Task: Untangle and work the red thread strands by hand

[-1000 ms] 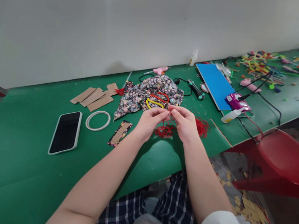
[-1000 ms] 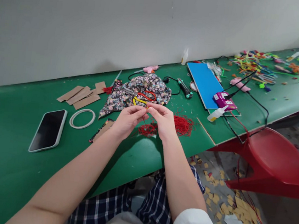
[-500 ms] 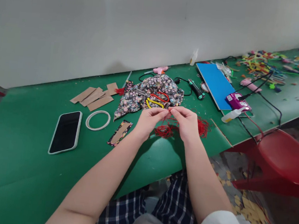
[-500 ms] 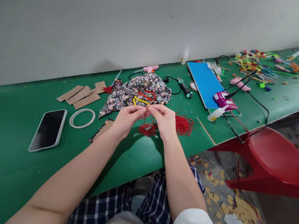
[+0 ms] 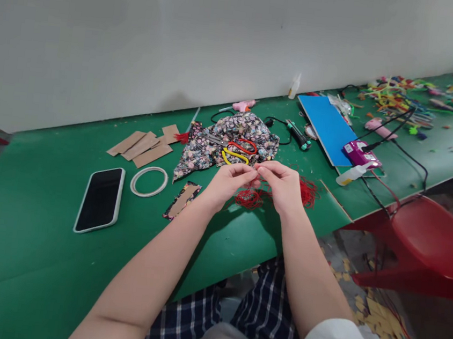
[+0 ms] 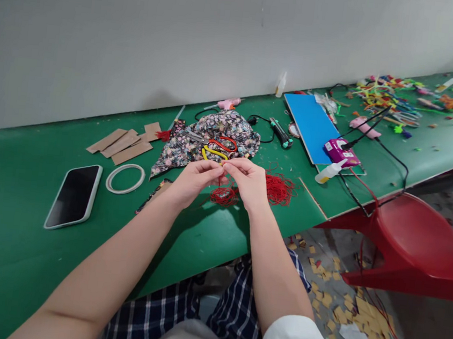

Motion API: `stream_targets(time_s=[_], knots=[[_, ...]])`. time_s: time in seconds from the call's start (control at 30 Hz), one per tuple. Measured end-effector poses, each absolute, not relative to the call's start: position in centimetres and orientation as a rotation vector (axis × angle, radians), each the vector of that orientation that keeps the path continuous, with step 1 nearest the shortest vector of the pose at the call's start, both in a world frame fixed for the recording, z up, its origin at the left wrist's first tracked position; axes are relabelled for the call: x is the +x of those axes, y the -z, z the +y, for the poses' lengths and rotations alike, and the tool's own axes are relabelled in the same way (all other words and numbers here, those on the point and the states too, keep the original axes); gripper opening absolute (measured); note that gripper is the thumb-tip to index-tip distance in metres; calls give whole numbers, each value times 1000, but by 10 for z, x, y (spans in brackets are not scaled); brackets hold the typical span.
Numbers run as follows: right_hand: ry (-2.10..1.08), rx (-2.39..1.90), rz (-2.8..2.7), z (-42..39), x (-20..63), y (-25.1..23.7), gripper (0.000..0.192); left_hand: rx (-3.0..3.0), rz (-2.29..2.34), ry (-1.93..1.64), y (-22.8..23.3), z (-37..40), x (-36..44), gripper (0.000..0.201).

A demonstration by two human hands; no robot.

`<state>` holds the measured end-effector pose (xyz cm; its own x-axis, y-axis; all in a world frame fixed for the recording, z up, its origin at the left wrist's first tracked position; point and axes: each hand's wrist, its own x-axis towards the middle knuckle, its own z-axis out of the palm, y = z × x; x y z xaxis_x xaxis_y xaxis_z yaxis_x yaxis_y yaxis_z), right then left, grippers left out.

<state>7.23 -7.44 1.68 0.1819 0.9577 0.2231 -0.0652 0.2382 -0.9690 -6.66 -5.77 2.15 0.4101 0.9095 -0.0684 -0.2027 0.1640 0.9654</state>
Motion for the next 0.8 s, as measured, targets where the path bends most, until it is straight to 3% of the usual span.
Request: stream_targets(time_s=[0.8], knots=[[-1015,-1004,-1125,-75,71,-17,5,1030,661,-819,-22,-58,-68,29]])
